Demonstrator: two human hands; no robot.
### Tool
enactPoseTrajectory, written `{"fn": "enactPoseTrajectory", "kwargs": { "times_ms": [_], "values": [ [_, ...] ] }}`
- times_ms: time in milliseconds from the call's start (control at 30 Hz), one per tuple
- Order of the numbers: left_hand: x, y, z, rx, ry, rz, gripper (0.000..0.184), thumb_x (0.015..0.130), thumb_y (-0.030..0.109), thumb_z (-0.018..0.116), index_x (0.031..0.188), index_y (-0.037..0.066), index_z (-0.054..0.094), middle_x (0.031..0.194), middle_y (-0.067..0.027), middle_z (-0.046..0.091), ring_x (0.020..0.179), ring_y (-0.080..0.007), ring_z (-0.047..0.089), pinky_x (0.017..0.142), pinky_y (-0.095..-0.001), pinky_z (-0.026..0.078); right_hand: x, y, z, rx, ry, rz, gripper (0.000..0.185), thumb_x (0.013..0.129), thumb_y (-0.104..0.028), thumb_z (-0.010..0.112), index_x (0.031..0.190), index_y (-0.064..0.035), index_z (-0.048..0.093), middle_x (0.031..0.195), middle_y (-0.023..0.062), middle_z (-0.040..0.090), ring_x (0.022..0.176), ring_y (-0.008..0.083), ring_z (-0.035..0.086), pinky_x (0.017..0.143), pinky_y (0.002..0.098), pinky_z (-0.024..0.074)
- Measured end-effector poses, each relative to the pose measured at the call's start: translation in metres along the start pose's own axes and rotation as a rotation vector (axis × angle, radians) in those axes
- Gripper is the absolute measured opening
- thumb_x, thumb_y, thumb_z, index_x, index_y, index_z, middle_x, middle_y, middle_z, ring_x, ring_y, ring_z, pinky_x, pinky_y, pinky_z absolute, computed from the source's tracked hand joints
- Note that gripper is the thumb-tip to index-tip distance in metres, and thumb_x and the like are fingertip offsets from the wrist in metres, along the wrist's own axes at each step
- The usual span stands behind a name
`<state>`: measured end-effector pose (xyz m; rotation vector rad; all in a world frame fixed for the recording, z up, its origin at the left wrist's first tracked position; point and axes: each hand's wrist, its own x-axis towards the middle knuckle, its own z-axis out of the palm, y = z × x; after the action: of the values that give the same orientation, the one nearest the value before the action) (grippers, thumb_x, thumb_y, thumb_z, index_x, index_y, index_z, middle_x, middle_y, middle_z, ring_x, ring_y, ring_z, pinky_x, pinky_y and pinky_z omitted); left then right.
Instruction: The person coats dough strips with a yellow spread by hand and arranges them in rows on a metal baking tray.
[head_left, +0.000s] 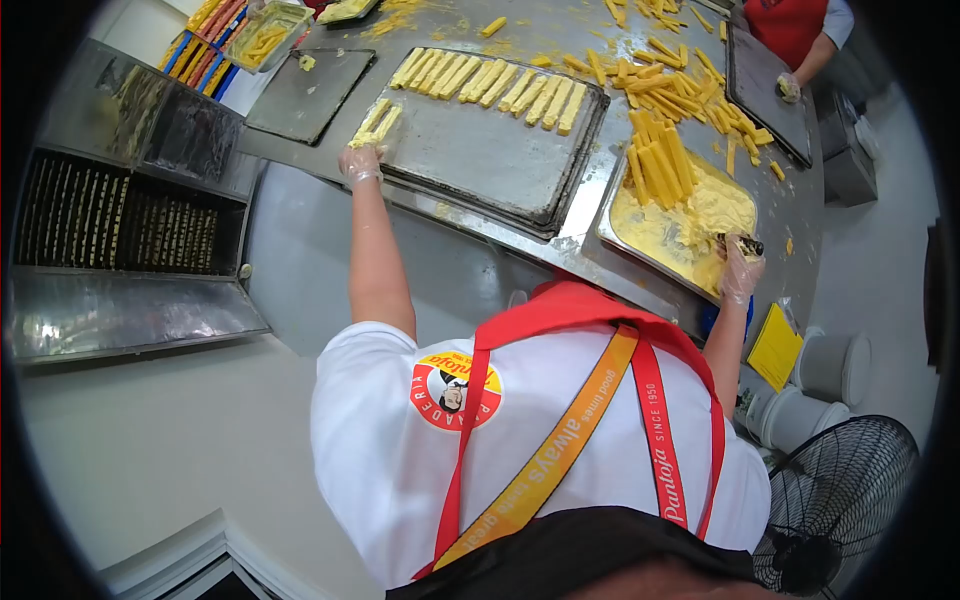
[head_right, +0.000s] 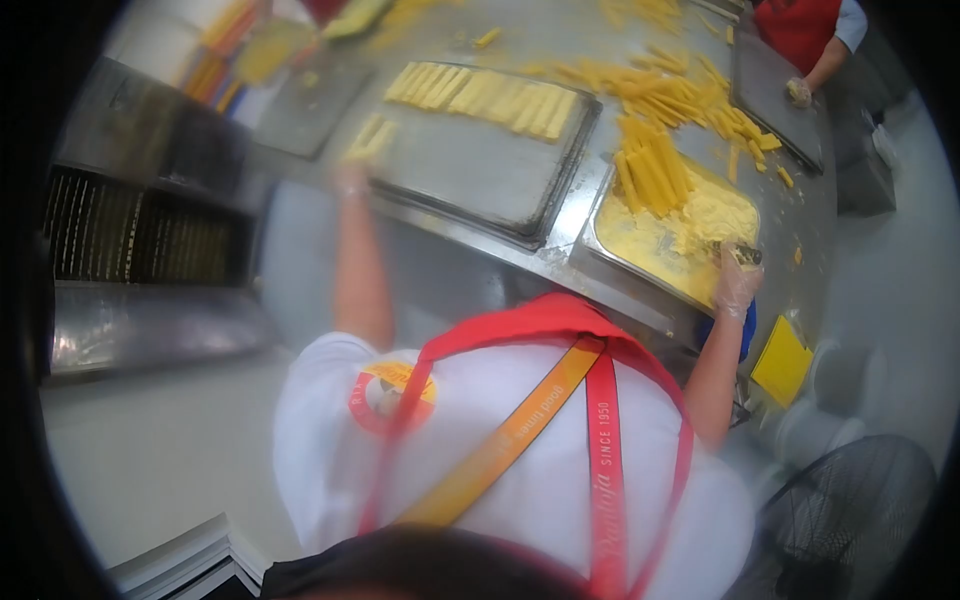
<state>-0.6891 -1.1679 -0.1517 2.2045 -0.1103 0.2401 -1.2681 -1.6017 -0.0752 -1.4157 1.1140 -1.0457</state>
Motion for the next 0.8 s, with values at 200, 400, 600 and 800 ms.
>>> {"fn": "enactPoseTrajectory", "kwargs": {
  "times_ms": [200,400,600,800],
  "values": [
    [0.013,-0.004,0.0,0.118,-0.041,-0.147,0.023,0.069,0.006,0.069,0.085,-0.01,0.063,0.077,-0.0177,0.068,0.071,-0.0323,0.065,0.072,-0.0381,0.052,-0.001,-0.008,0.008,-0.073,-0.03,-0.013,0.024,0.085,-0.006,0.07,0.104,0.004,0.059,0.092,0.0109,0.066,0.072,0.0176,0.067,0.06,0.0267,0.0564],
    [-0.012,-0.009,-0.005,-0.021,0.235,-0.104,0.051,0.065,0.013,0.076,0.105,-0.01,0.053,0.097,-0.0214,0.063,0.09,-0.0361,0.061,0.085,-0.0405,0.049,-0.036,-0.042,0.032,-0.389,-0.253,-0.235,0.019,0.083,-0.016,0.07,0.095,-0.0013,0.065,0.083,0.0066,0.066,0.075,0.0145,0.059,0.071,0.0306,0.0478],
    [-0.073,0.049,0.022,0.299,0.262,0.378,0.062,0.079,0.028,0.071,0.121,-0.008,0.044,0.116,-0.0254,0.054,0.111,-0.0398,0.052,0.097,-0.0474,0.041,-0.006,-0.026,0.02,-0.196,-0.233,0.108,0.021,0.082,-0.017,0.069,0.095,-0.0006,0.065,0.082,0.0099,0.067,0.069,0.0206,0.064,0.065,0.0351,0.0514],
    [-0.215,0.258,0.082,-0.09,-0.479,0.763,0.031,0.085,0.025,0.068,0.109,0.006,0.062,0.111,-0.0148,0.061,0.107,-0.0317,0.056,0.092,-0.0413,0.045,-0.017,-0.048,0.033,-0.498,-0.461,-0.409,0.02,0.08,-0.016,0.065,0.095,-0.003,0.066,0.08,0.0156,0.065,0.07,0.0307,0.062,0.07,0.0381,0.051]
  ]
}}
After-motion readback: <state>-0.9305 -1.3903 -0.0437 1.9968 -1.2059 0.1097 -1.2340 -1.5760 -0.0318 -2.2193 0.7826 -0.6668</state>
